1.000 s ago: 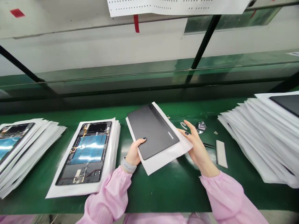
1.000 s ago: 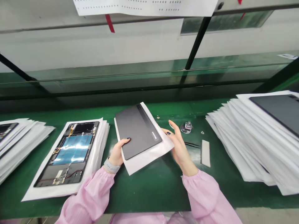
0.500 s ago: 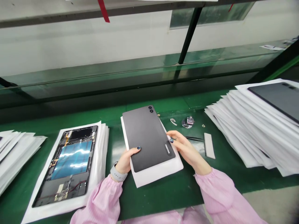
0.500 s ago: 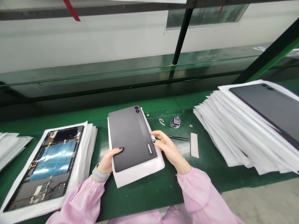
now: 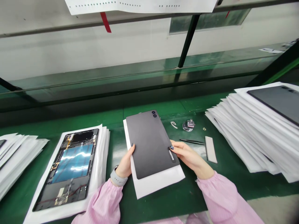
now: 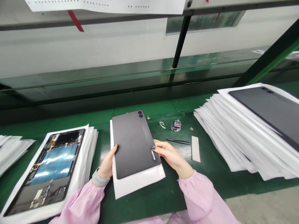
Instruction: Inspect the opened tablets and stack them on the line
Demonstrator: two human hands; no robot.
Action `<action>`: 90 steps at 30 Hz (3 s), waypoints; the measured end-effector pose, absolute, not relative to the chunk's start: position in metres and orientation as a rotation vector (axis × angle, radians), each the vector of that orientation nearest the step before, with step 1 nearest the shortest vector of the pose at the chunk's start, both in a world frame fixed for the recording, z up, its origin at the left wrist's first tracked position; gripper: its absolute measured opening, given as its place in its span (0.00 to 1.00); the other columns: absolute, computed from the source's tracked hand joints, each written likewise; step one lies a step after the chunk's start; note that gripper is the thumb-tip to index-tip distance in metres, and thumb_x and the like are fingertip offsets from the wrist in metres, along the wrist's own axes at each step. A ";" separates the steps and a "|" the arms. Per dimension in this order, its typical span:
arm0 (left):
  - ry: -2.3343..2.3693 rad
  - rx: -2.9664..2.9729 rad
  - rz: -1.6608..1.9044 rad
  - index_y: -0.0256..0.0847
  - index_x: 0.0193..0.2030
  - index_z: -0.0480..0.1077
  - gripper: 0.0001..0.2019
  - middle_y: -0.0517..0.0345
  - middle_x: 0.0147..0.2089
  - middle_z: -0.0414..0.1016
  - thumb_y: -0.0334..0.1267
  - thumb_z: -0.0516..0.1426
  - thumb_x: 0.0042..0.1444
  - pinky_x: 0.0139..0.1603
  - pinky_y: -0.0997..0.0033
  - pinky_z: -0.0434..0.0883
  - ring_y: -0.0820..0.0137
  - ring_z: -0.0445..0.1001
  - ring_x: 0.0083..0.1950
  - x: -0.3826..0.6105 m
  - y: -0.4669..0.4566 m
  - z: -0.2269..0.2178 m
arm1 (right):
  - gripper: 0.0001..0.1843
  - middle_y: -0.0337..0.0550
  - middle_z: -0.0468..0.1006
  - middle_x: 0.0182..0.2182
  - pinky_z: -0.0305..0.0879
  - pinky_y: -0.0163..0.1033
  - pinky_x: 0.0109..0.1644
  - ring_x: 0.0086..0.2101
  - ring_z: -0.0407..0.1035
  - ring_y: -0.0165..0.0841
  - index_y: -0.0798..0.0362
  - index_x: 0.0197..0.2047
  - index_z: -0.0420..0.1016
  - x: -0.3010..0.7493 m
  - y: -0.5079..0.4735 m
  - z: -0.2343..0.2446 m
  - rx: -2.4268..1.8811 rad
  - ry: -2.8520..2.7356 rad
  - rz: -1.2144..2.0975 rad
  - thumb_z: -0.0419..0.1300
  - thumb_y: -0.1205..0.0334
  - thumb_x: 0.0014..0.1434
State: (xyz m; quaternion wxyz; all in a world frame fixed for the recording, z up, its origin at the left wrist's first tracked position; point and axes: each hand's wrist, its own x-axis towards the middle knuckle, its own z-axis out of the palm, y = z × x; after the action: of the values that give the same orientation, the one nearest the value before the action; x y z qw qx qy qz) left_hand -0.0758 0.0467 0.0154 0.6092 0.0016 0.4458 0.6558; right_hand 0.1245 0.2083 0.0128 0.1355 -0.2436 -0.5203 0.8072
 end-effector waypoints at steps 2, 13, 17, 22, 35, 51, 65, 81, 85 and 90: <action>1.017 -0.071 1.535 0.34 0.52 0.77 0.20 0.47 0.42 0.85 0.49 0.57 0.63 0.59 0.57 0.72 0.55 0.81 0.50 -0.076 0.049 0.018 | 0.15 0.44 0.74 0.47 0.64 0.34 0.33 0.33 0.69 0.32 0.52 0.27 0.84 0.125 0.209 0.011 -0.726 -1.474 2.362 0.73 0.48 0.49; 1.000 -0.136 1.531 0.30 0.60 0.70 0.24 0.46 0.40 0.85 0.47 0.47 0.69 0.57 0.58 0.73 0.57 0.83 0.44 -0.077 0.052 0.027 | 0.16 0.44 0.76 0.45 0.66 0.36 0.37 0.40 0.70 0.38 0.50 0.26 0.84 0.125 0.211 0.012 -0.740 -1.554 2.295 0.73 0.45 0.47; 1.007 -0.102 1.520 0.32 0.46 0.78 0.17 0.49 0.33 0.84 0.46 0.56 0.64 0.46 0.61 0.77 0.60 0.82 0.33 -0.079 0.049 0.022 | 0.16 0.45 0.76 0.46 0.67 0.40 0.44 0.49 0.69 0.44 0.49 0.26 0.84 0.125 0.210 0.017 -0.694 -1.602 2.272 0.72 0.45 0.49; 1.063 -0.047 1.522 0.34 0.36 0.79 0.09 0.53 0.31 0.83 0.36 0.67 0.49 0.34 0.67 0.75 0.64 0.80 0.29 -0.079 0.049 0.022 | 0.16 0.46 0.77 0.43 0.66 0.44 0.49 0.47 0.71 0.45 0.50 0.24 0.82 0.124 0.210 0.020 -0.631 -1.644 2.255 0.72 0.46 0.50; 1.080 -0.214 1.457 0.31 0.30 0.78 0.07 0.49 0.26 0.81 0.32 0.59 0.55 0.29 0.69 0.76 0.64 0.80 0.27 -0.082 0.051 0.027 | 0.12 0.40 0.78 0.27 0.68 0.36 0.30 0.26 0.69 0.32 0.52 0.35 0.83 0.124 0.210 0.015 -0.835 -1.328 2.168 0.72 0.54 0.50; 1.056 -0.326 1.386 0.32 0.31 0.77 0.13 0.48 0.23 0.80 0.33 0.52 0.60 0.25 0.69 0.77 0.63 0.80 0.24 -0.084 0.052 0.036 | 0.14 0.36 0.74 0.29 0.67 0.39 0.33 0.29 0.70 0.35 0.47 0.38 0.71 0.117 0.206 0.011 -0.748 -1.093 2.310 0.64 0.48 0.55; 1.140 -0.287 1.323 0.31 0.35 0.78 0.10 0.47 0.27 0.83 0.30 0.55 0.57 0.30 0.67 0.78 0.60 0.82 0.30 -0.077 0.055 0.032 | 0.14 0.44 0.84 0.38 0.74 0.45 0.45 0.43 0.78 0.45 0.50 0.39 0.79 0.117 0.198 0.012 -0.790 -1.133 2.426 0.70 0.54 0.50; 1.175 -0.322 1.313 0.32 0.30 0.77 0.11 0.48 0.24 0.81 0.30 0.54 0.58 0.24 0.70 0.76 0.64 0.79 0.24 -0.079 0.056 0.033 | 0.17 0.45 0.84 0.42 0.74 0.40 0.44 0.42 0.78 0.42 0.53 0.45 0.80 0.121 0.197 0.025 -0.720 -1.057 2.493 0.68 0.64 0.50; 1.170 -0.304 1.311 0.31 0.30 0.77 0.10 0.48 0.25 0.81 0.31 0.55 0.57 0.25 0.70 0.76 0.63 0.80 0.25 -0.079 0.057 0.031 | 0.19 0.44 0.84 0.43 0.74 0.41 0.47 0.44 0.78 0.42 0.54 0.48 0.79 0.121 0.198 0.027 -0.700 -1.055 2.473 0.66 0.67 0.51; 1.160 -0.309 1.294 0.31 0.32 0.78 0.12 0.50 0.24 0.80 0.31 0.53 0.58 0.27 0.68 0.78 0.62 0.81 0.26 -0.080 0.057 0.032 | 0.19 0.45 0.84 0.41 0.74 0.38 0.42 0.41 0.79 0.41 0.55 0.48 0.79 0.121 0.200 0.025 -0.712 -1.049 2.480 0.65 0.69 0.50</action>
State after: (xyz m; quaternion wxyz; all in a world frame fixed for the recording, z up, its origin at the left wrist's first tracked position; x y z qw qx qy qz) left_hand -0.0799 0.0573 0.0321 0.6351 -0.1350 0.5075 0.5664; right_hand 0.1211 0.1998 0.0245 0.1773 -0.2517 -0.3706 0.8763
